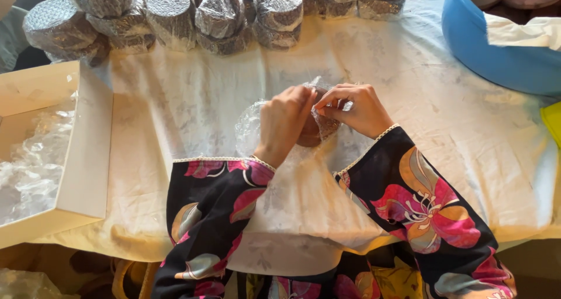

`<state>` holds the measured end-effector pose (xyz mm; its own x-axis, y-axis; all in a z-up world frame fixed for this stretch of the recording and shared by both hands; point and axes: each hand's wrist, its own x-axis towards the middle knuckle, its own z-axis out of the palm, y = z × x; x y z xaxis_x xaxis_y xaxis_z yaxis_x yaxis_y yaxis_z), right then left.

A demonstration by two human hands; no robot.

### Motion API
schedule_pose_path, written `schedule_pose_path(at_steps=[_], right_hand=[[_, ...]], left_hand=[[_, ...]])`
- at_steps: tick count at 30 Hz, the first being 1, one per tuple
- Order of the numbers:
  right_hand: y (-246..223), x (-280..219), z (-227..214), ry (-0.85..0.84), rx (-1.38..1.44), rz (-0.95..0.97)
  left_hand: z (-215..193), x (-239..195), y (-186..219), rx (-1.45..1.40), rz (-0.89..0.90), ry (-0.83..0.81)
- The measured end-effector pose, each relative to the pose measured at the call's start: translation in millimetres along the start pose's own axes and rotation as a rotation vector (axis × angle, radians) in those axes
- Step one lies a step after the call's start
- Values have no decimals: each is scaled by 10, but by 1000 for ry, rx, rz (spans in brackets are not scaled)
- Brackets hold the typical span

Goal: The person wraps a small brown ceramic bowl with bubble wrap and secures it with clear tape. They repeat this process for a second bowl, placing the wrapped items on a table alongside other wrapped stacks.

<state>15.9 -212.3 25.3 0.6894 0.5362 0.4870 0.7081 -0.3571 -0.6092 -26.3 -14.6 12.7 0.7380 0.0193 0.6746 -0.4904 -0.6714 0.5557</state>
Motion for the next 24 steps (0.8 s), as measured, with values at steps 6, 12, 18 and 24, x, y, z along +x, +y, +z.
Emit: schedule_pose_path(at_steps=[6, 12, 18, 24], right_hand=[[72, -15, 35, 28, 25, -21], [-82, 24, -11, -5, 117, 105], [-21, 10, 3, -17, -39, -32], [-27, 8, -33, -19, -71, -79]], left_hand=[[100, -169, -48, 190, 74, -132], [42, -178, 142, 144, 50, -154], [23, -212, 167, 38, 10, -138], [-44, -176, 181, 52, 10, -177]])
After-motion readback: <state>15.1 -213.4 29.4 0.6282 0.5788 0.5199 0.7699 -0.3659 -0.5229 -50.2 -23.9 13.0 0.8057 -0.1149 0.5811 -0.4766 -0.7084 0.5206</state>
